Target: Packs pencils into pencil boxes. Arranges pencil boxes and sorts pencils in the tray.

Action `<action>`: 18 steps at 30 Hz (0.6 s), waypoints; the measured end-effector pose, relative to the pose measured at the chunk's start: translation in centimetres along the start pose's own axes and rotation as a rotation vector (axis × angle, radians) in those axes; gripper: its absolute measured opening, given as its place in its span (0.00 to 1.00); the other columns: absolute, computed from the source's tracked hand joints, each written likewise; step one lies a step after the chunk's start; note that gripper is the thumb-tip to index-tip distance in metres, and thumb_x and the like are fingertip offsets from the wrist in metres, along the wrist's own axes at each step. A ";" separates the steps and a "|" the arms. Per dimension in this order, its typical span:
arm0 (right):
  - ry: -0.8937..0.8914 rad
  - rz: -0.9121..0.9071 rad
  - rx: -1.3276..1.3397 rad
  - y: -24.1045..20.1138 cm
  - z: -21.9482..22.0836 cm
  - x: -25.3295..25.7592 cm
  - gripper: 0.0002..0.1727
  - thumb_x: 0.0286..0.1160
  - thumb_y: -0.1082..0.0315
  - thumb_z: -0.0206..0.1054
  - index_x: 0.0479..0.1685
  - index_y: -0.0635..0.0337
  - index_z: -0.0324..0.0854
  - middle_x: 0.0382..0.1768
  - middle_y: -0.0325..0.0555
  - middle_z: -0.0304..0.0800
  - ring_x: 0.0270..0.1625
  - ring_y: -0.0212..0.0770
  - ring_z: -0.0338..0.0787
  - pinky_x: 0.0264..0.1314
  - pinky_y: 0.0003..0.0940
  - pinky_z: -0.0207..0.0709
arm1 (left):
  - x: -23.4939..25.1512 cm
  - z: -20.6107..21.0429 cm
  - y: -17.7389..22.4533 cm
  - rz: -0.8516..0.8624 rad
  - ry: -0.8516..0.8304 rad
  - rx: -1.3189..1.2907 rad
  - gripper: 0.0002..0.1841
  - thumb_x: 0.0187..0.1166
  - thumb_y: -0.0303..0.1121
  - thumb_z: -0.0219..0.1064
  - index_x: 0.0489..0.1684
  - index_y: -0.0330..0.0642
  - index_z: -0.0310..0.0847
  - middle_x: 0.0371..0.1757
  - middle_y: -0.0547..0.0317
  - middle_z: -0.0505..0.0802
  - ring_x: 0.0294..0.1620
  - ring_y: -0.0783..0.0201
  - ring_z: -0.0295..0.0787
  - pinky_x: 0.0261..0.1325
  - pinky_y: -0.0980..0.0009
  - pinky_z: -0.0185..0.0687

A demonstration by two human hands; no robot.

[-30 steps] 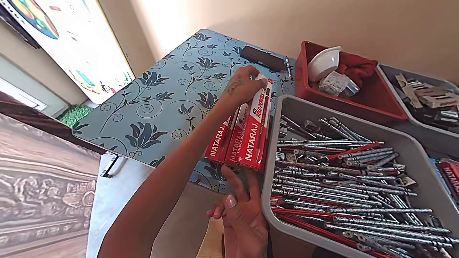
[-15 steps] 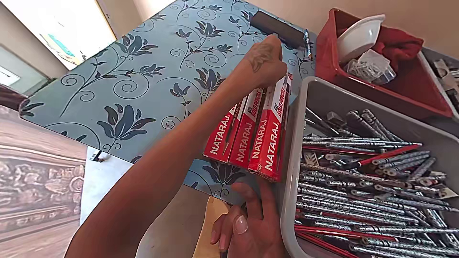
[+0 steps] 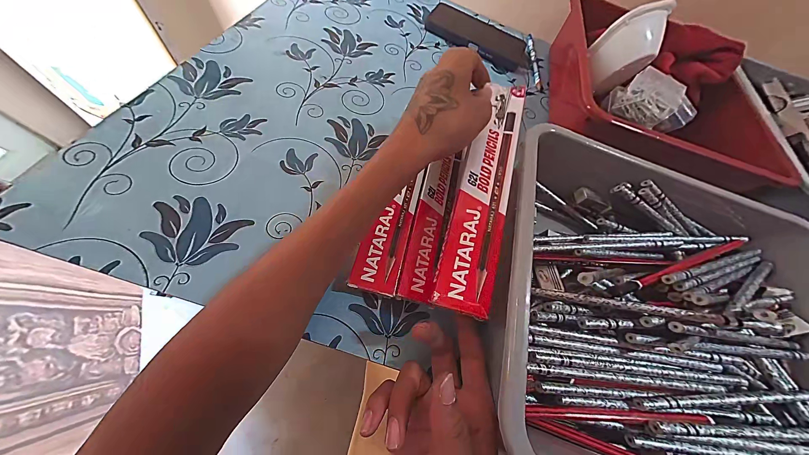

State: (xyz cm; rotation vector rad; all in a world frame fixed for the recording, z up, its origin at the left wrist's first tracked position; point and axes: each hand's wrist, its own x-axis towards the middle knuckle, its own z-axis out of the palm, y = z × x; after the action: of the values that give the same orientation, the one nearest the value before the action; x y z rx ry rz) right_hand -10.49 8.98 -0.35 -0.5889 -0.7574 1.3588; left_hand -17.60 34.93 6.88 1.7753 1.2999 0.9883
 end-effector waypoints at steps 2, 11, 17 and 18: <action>-0.004 0.003 -0.013 0.2 -0.3 0.0 0.27 0.92 0.59 0.54 0.85 0.55 0.55 0.71 0.41 0.82 0.36 0.27 0.93 0.43 0.21 0.89 | 0.1 0.2 -0.2 0.024 -0.002 0.016 0.13 0.89 0.29 0.53 0.63 0.35 0.78 0.48 0.52 0.91 0.43 0.71 0.86 0.51 0.72 0.80; -0.063 -0.095 -0.028 1.0 -1.0 -0.3 0.29 0.94 0.58 0.51 0.91 0.50 0.53 0.75 0.36 0.79 0.42 0.23 0.93 0.48 0.18 0.86 | -0.2 1.3 -0.3 0.038 0.007 0.107 0.14 0.89 0.29 0.54 0.63 0.34 0.80 0.51 0.50 0.92 0.48 0.67 0.89 0.55 0.68 0.80; -0.128 -0.069 -0.059 1.0 -1.6 -0.4 0.29 0.95 0.56 0.49 0.93 0.44 0.53 0.72 0.36 0.82 0.40 0.21 0.91 0.47 0.16 0.84 | 2.1 2.8 -6.4 0.428 0.173 0.289 0.14 0.84 0.33 0.56 0.56 0.42 0.86 0.44 0.55 0.94 0.43 0.66 0.91 0.44 0.70 0.83; -0.145 -0.067 -0.075 1.0 -1.8 -0.3 0.29 0.95 0.55 0.48 0.93 0.43 0.52 0.66 0.34 0.86 0.38 0.20 0.91 0.47 0.16 0.84 | 0.6 2.3 -3.5 0.259 0.060 0.284 0.14 0.85 0.29 0.54 0.60 0.38 0.84 0.51 0.49 0.92 0.53 0.57 0.89 0.55 0.60 0.81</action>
State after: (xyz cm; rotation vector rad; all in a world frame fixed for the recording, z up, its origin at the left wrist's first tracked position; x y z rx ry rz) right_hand -9.77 8.88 -2.35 -0.5227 -0.9404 1.3255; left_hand -16.91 36.14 2.88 2.1896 1.3224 1.0433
